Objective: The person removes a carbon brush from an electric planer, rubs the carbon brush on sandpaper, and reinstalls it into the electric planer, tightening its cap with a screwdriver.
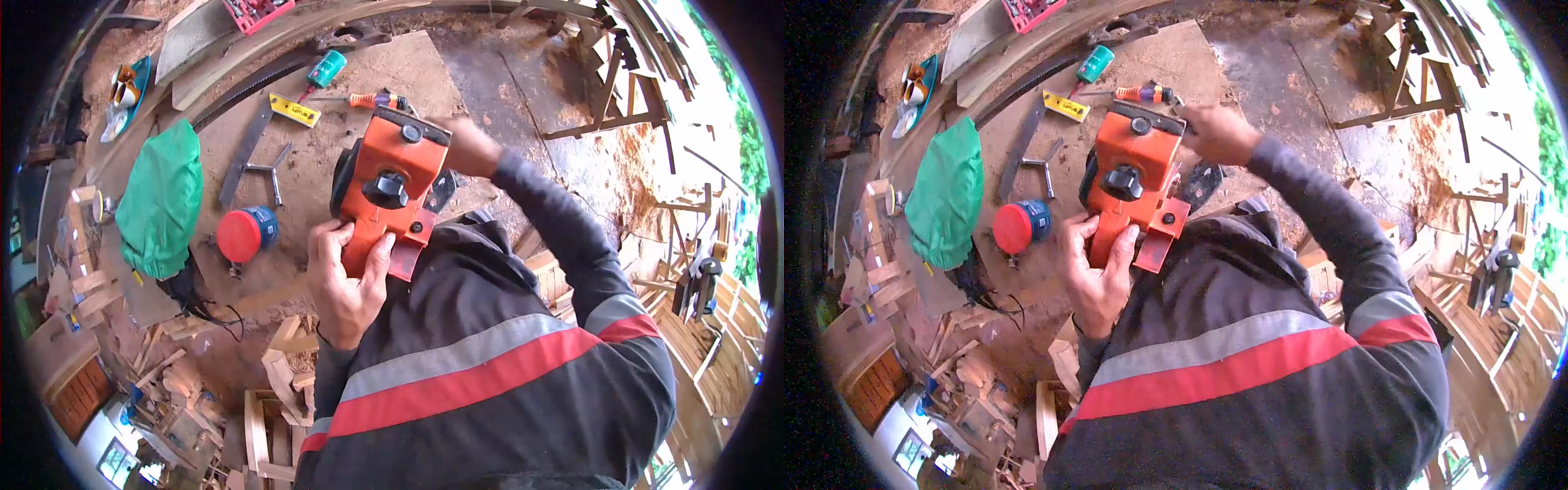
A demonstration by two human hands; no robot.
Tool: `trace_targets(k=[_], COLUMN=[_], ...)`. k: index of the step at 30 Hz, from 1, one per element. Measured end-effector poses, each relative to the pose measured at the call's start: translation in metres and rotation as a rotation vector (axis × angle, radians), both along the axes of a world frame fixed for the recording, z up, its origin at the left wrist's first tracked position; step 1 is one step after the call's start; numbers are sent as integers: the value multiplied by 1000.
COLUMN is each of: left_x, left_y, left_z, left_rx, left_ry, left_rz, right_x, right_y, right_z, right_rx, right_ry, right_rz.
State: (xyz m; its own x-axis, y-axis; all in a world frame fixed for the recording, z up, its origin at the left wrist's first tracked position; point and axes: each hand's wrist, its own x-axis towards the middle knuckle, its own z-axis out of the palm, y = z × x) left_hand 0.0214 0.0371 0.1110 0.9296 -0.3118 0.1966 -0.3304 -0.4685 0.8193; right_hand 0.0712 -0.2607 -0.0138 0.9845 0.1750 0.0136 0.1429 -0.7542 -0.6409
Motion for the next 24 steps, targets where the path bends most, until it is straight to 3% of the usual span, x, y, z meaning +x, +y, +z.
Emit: trace_targets(k=[4, 6, 7, 10, 16, 19, 24], left_x=[-2, -2, -8, -4, 0, 4, 5], left_y=[3, 3, 5, 0, 0, 0, 3], left_z=[-4, -6, -11, -15, -15, -15, -16], left_rx=[-32, -64, -103, -105, -88, -87, -114], left_ry=[57, 2, 155, 101, 51, -14, 85], left_rz=[18, -3, 50, 51, 12, -13, -40], right_x=[-44, -65, -74, -90, -74, -64, -60], right_y=[-23, -37, -47, -28, 36, 43, 44], right_z=[145, 205, 228, 299, 294, 269, 267], right_rx=[29, -93, -94, -276, -320, -320, -376], right_ry=[137, -37, -115, -170, -225, -307, -160], right_rz=[-232, -180, -95, 70, 477, 516, 528])
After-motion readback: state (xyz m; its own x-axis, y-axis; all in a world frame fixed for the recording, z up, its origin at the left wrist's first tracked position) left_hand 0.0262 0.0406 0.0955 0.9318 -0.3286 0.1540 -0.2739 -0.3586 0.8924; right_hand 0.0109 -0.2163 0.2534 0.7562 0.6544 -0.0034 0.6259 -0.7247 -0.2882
